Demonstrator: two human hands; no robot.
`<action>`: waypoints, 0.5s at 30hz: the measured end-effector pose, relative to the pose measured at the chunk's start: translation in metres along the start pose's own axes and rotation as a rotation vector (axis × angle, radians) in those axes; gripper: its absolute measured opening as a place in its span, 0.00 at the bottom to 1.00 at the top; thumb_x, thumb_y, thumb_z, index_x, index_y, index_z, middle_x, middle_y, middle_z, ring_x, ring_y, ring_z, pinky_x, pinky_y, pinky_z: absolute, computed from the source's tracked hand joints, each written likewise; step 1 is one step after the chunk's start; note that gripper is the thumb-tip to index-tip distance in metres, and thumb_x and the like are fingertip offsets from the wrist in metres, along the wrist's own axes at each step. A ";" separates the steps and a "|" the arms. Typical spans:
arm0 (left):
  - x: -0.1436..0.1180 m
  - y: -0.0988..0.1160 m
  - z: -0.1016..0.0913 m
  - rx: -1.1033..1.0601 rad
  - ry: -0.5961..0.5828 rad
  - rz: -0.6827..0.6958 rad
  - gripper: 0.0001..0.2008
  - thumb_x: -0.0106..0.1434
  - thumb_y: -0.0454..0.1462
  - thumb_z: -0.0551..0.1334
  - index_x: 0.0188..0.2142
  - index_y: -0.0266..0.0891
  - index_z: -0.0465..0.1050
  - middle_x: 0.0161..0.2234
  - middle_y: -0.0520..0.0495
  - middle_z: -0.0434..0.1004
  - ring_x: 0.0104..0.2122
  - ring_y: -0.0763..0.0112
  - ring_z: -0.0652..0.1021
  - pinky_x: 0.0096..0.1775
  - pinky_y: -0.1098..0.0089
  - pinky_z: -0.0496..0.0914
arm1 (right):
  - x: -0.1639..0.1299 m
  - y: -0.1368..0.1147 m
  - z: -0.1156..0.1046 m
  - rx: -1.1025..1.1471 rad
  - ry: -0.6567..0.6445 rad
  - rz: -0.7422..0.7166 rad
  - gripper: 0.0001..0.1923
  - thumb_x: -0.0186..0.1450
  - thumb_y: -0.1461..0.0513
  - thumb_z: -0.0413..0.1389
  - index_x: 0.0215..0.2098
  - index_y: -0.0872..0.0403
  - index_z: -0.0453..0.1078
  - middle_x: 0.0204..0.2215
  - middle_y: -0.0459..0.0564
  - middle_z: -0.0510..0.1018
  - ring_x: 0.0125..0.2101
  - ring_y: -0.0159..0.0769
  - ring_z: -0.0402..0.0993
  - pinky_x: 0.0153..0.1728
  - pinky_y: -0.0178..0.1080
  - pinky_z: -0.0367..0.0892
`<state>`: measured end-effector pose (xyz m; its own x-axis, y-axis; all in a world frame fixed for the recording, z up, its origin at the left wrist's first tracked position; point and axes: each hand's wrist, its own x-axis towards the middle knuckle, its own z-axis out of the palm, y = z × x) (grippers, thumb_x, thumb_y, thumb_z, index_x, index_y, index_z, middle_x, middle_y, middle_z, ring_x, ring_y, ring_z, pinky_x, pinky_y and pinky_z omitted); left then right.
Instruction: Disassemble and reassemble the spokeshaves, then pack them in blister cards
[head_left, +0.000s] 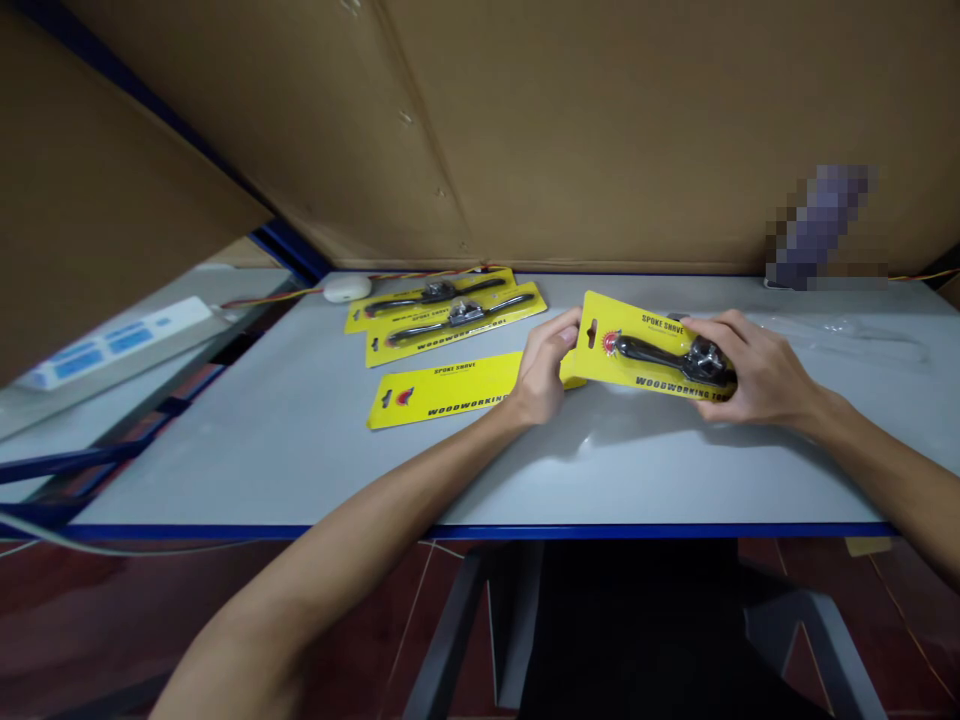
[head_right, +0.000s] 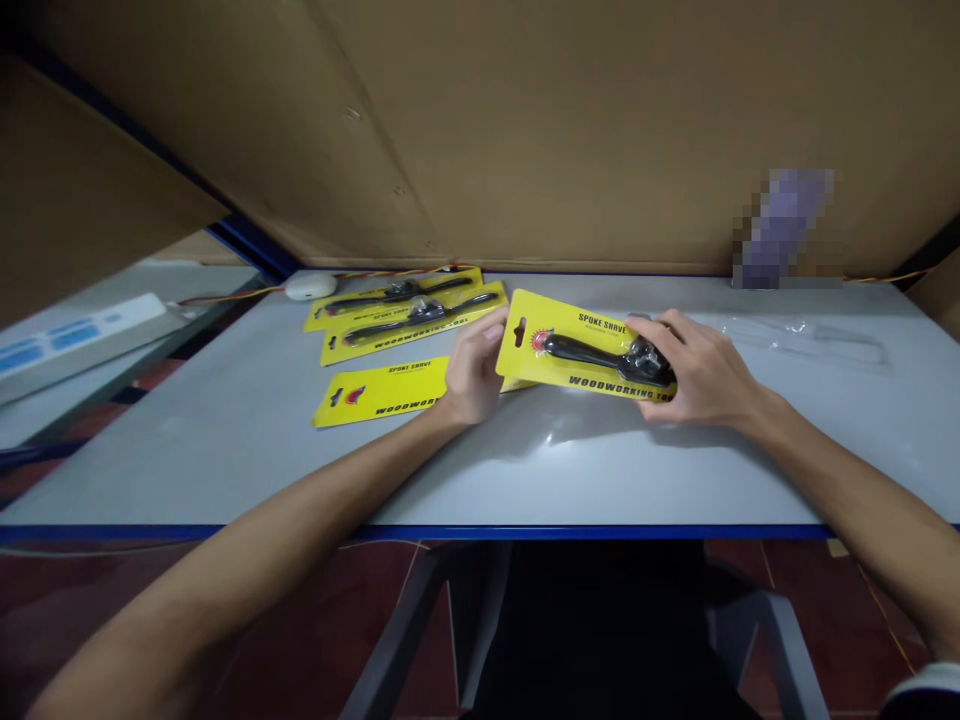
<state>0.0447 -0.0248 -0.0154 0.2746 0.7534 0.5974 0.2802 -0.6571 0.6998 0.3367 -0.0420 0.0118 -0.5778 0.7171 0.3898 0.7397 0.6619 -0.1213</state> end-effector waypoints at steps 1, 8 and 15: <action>0.001 0.001 0.000 -0.029 -0.008 -0.003 0.23 0.75 0.52 0.39 0.32 0.44 0.59 0.29 0.46 0.70 0.32 0.62 0.72 0.34 0.60 0.71 | 0.000 0.000 0.000 -0.005 0.003 -0.007 0.42 0.57 0.51 0.62 0.69 0.50 0.63 0.56 0.59 0.77 0.48 0.56 0.78 0.48 0.54 0.74; 0.001 0.000 -0.001 -0.285 0.018 0.003 0.22 0.69 0.56 0.53 0.30 0.42 0.66 0.27 0.49 0.69 0.28 0.66 0.68 0.32 0.64 0.66 | -0.003 0.007 0.006 -0.042 0.078 -0.093 0.41 0.57 0.51 0.62 0.68 0.49 0.64 0.53 0.56 0.79 0.43 0.51 0.80 0.43 0.50 0.76; 0.010 -0.003 -0.015 -0.386 -0.142 -0.138 0.13 0.61 0.45 0.61 0.25 0.40 0.70 0.24 0.52 0.69 0.25 0.69 0.70 0.31 0.69 0.66 | -0.004 0.005 0.004 -0.101 0.034 -0.100 0.42 0.59 0.51 0.62 0.71 0.47 0.61 0.53 0.56 0.79 0.44 0.51 0.79 0.44 0.50 0.75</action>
<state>0.0324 -0.0149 -0.0055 0.3901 0.8050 0.4469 -0.0343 -0.4724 0.8807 0.3417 -0.0404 0.0060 -0.6393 0.6398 0.4266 0.7110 0.7031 0.0112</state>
